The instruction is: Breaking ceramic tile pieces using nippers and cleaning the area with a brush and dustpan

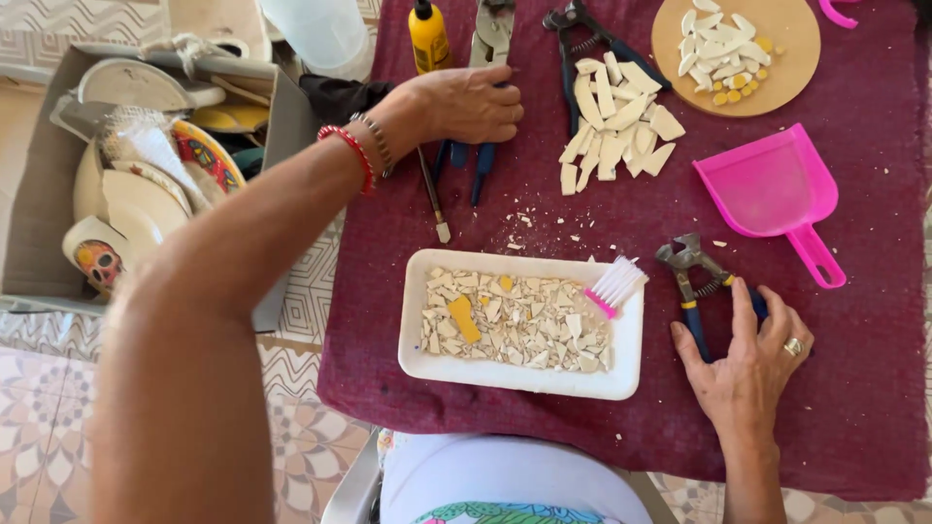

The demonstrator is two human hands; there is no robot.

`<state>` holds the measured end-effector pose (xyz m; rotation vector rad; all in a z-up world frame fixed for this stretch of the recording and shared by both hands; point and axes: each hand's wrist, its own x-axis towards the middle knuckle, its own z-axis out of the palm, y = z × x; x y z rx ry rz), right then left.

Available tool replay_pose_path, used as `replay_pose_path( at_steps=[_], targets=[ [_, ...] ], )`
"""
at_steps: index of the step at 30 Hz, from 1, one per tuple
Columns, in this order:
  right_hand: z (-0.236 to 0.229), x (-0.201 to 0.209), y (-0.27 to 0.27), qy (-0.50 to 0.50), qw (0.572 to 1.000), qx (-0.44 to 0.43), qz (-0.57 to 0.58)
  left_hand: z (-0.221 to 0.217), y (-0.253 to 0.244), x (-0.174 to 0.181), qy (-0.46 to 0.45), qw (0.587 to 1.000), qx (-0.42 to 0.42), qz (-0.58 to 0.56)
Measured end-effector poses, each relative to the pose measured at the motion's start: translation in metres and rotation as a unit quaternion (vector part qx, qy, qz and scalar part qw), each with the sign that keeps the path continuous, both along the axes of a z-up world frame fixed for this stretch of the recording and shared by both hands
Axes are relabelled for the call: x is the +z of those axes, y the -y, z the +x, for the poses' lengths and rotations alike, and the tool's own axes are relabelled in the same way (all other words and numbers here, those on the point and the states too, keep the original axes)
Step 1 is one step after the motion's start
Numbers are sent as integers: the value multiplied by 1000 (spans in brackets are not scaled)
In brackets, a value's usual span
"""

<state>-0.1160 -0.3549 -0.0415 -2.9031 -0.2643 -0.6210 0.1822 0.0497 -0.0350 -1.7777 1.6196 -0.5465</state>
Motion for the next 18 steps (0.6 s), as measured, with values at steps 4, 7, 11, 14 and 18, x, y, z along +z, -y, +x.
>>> replay_pose_path(
  at_steps=[4, 7, 11, 14, 18],
  targets=[
    [0, 2, -2, 5, 1000, 1, -6, 1, -1, -7, -18, 999, -36, -5],
    [2, 1, -3, 10, 1000, 7, -1, 7, -4, -7, -12, 996, -75, -41],
    [0, -3, 0, 12, 1000, -2, -2, 25, -3, -9, -26, 991, -132, -10],
    [-1, -4, 0, 11, 1000, -7, 7, 31, 3, -10, -52, 990, -117, 58],
    [-1, -13, 6, 12, 1000, -22, -6, 41, 22, -10, -74, 989, -99, 77]
  ],
)
